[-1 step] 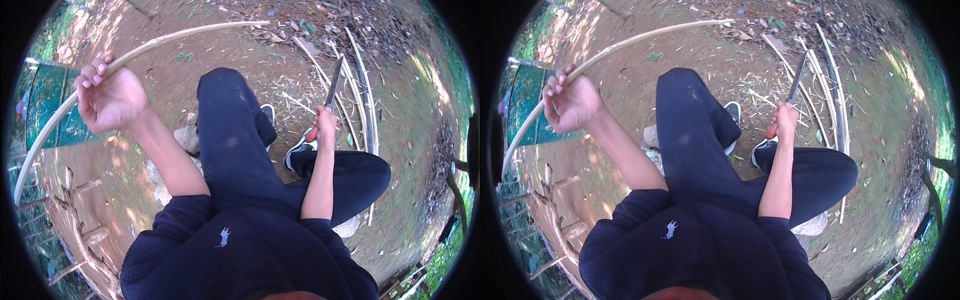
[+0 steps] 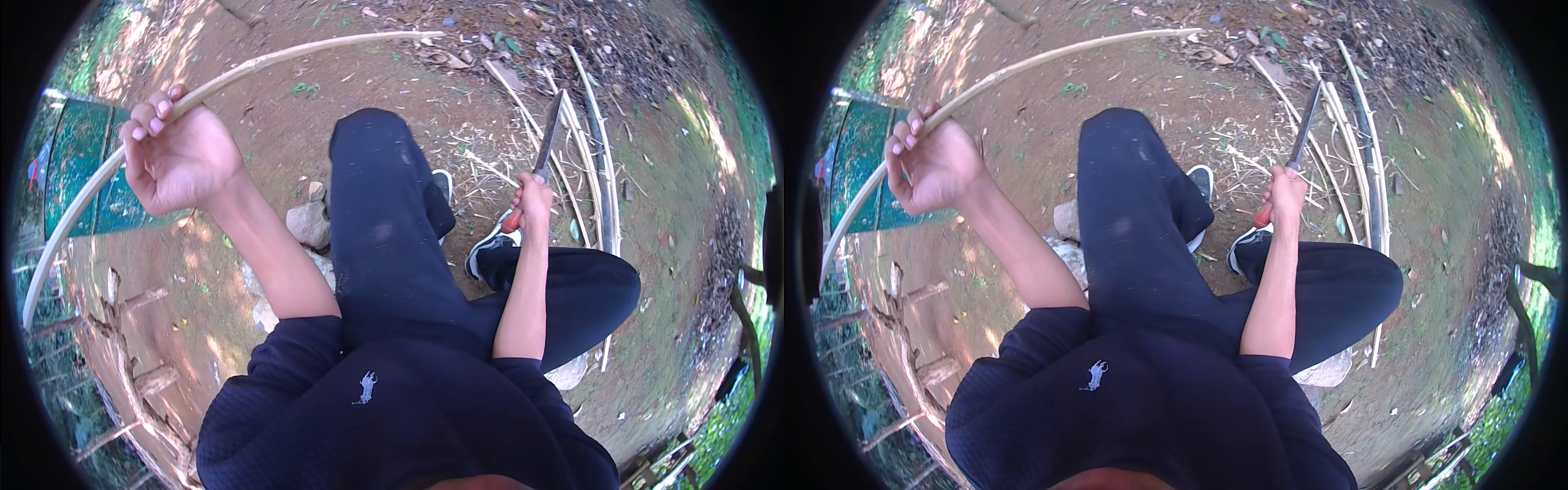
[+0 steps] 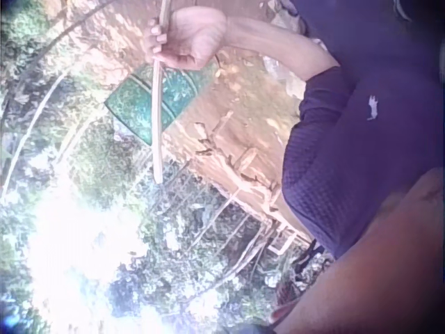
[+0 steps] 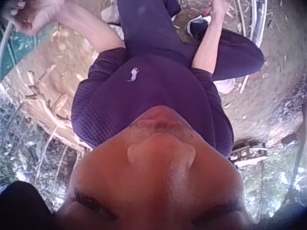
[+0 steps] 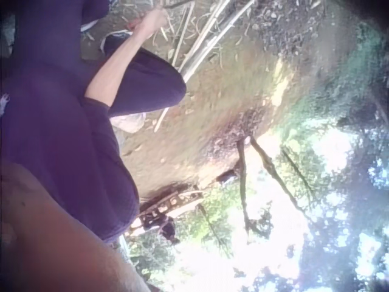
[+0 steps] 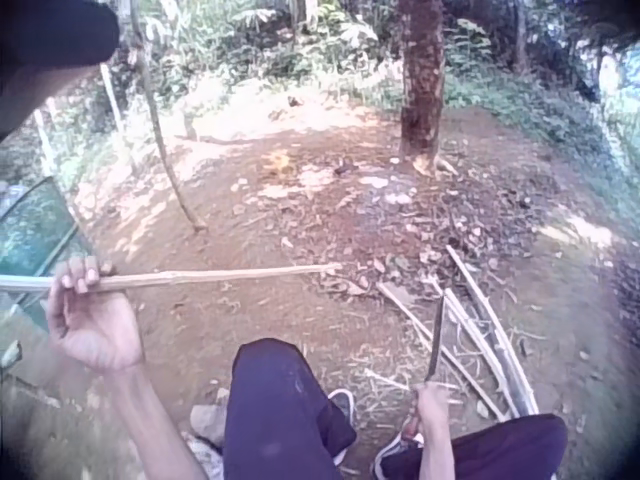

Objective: The person uses a large knife to shave and smooth a strip of bamboo while seated on a log outdoors.

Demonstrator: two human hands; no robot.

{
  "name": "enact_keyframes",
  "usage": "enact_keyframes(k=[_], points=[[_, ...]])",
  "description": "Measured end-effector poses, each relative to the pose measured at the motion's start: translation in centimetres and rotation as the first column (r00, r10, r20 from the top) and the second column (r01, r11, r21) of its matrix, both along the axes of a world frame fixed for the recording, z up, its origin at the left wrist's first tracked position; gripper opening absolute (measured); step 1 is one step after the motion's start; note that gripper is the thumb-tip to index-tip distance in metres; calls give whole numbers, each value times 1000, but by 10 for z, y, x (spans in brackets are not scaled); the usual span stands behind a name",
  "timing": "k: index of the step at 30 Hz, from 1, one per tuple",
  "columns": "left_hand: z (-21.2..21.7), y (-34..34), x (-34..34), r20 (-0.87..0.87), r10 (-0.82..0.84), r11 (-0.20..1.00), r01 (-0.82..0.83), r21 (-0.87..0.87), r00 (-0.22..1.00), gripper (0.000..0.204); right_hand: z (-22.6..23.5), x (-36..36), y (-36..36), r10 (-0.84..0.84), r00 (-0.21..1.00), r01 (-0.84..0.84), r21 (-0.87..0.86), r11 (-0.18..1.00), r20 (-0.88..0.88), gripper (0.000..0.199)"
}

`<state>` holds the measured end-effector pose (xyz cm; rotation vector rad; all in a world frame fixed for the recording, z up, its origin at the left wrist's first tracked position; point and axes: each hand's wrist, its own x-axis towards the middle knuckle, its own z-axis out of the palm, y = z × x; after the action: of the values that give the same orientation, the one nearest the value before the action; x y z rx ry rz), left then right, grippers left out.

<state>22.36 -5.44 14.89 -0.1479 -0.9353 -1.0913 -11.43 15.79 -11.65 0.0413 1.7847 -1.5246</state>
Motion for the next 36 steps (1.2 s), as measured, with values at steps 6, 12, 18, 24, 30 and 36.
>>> enact_keyframes(k=[6,12,18,24,30,36], points=[[12,-9,38,3,9,1000,-9,-25,1000,22,4,6,-6,42,999,-42,-10,999,6,18],[41,-17,25,154,24,998,-13,-69,988,25,-2,-7,3,-31,999,31,-15,999,20,19],[59,-56,-51,227,213,975,-191,-116,950,21,2,-18,13,-70,997,69,-11,998,-39,15],[10,-54,-31,140,300,947,-277,-162,944,31,2,-14,9,-42,999,41,-29,999,-16,12],[-129,26,44,218,476,694,-516,503,852,45,1,-14,13,-23,1000,23,-1,1000,-17,16],[-225,138,99,400,264,417,-478,773,878,66,-13,-25,15,-15,1000,15,-23,1000,19,18]])
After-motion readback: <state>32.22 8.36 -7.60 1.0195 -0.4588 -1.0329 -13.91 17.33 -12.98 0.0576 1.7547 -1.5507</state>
